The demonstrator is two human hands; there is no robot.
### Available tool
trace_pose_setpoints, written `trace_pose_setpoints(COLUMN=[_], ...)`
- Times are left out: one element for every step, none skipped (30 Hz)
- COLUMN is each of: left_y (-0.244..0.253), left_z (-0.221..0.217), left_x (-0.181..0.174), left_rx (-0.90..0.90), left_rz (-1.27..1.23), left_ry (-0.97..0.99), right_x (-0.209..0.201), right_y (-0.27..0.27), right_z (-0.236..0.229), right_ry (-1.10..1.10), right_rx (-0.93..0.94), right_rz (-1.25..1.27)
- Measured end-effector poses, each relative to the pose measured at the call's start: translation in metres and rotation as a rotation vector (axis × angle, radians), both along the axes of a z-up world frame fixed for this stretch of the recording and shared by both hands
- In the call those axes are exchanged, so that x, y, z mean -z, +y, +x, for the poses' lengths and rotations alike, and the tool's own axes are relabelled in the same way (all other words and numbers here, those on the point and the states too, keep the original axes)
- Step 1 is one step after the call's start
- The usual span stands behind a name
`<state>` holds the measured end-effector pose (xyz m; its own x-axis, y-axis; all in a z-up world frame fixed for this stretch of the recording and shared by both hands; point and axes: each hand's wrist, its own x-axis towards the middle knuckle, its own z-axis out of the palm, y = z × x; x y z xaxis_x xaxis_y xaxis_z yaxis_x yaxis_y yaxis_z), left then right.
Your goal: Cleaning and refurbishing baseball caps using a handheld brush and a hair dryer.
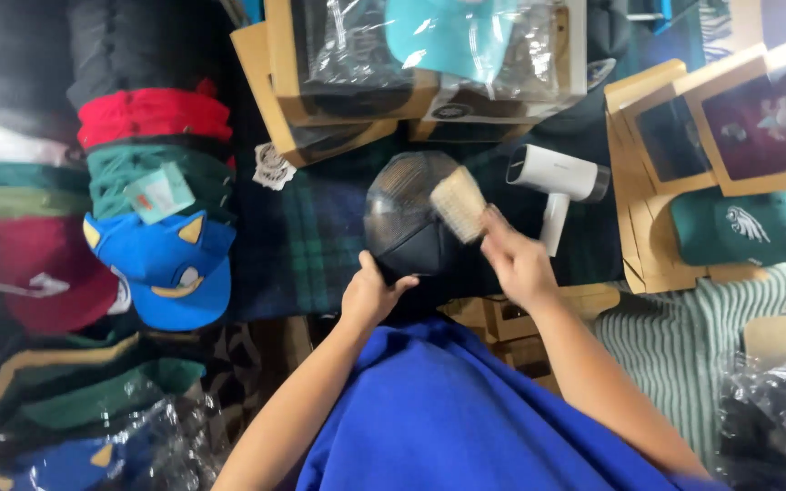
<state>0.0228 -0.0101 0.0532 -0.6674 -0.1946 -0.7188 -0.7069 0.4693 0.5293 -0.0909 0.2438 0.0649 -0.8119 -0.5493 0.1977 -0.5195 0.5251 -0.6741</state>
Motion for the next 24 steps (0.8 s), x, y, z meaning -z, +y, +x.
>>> trace_pose_setpoints(left_y=[0.000, 0.000, -0.001, -0.003, -0.002, 0.002, 0.000, -0.002, -0.002, -0.001, -0.005, -0.004, -0.005, -0.005, -0.007, -0.009, -0.011, -0.011, -0.009, -0.007, -0.004, -0.001, 0.000, 0.001], left_z=[0.001, 0.002, 0.002, 0.002, 0.002, 0.009, 0.013, 0.016, 0.021, 0.026, 0.028, 0.030, 0.033, 0.035, 0.039, 0.042, 0.044, 0.047, 0.050, 0.051, 0.053, 0.055, 0.056, 0.053], left_x=[0.002, 0.004, 0.001, -0.001, 0.000, 0.002, 0.002, 0.003, 0.003, 0.004, 0.005, 0.005, 0.005, 0.005, 0.005, 0.005, 0.004, 0.003, 0.002, 0.000, -0.001, -0.002, -0.003, -0.001], left_rx=[0.008, 0.016, -0.008, -0.015, -0.020, -0.042, -0.063, -0.083, -0.118, -0.137, -0.162, -0.203, -0.208, -0.214, -0.251, -0.254, -0.246, -0.273, -0.284, -0.295, -0.304, -0.338, -0.371, -0.379], left_rz=[-0.010, -0.020, -0.017, -0.010, 0.003, 0.012, 0.036, 0.061, 0.076, 0.095, 0.104, 0.110, 0.122, 0.133, 0.139, 0.154, 0.165, 0.167, 0.166, 0.166, 0.163, 0.182, 0.199, 0.195], left_ry=[0.007, 0.014, 0.020, 0.020, 0.022, 0.030, 0.030, 0.031, 0.027, 0.058, 0.093, 0.094, 0.105, 0.117, 0.117, 0.130, 0.147, 0.151, 0.166, 0.182, 0.190, 0.195, 0.199, 0.206], right_x=[0.006, 0.011, 0.038, 0.065, 0.093, 0.096, 0.100, 0.105, 0.075, 0.046, 0.018, -0.015, -0.047, -0.078, -0.097, -0.116, -0.136, -0.127, -0.120, -0.113, -0.121, -0.129, -0.137, -0.153], right_y=[-0.007, -0.015, -0.003, 0.008, 0.022, 0.043, 0.054, 0.063, 0.052, 0.040, 0.022, -0.005, -0.033, -0.058, -0.078, -0.097, -0.114, -0.122, -0.127, -0.131, -0.155, -0.178, -0.202, -0.220], right_z=[-0.011, -0.022, -0.036, -0.051, -0.065, -0.073, -0.088, -0.106, -0.102, -0.098, -0.099, -0.086, -0.071, -0.055, -0.051, -0.046, -0.039, -0.063, -0.086, -0.110, -0.103, -0.095, -0.087, -0.059], right_ry=[-0.190, -0.378, -0.370, -0.403, -0.432, -0.420, -0.751, -1.078, -1.089, -0.737, -0.350, -0.343, -0.187, -0.031, -0.026, -0.003, 0.025, 0.036, 0.089, 0.143, 0.154, 0.171, 0.189, 0.199], right_rx=[0.174, 0.350, 0.326, 0.238, 0.154, 0.136, 0.148, 0.152, 0.132, 0.153, 0.144, 0.105, -0.063, -0.232, -0.269, -0.335, -0.388, -0.413, -0.403, -0.392, -0.397, -0.400, -0.398, -0.402], right_rz=[0.049, 0.100, 0.107, 0.189, 0.278, 0.292, -0.112, -0.519, -0.485, -0.056, 0.338, 0.354, 0.393, 0.422, 0.431, 0.568, 0.702, 0.705, 0.775, 0.843, 0.841, 1.001, 1.159, 1.155])
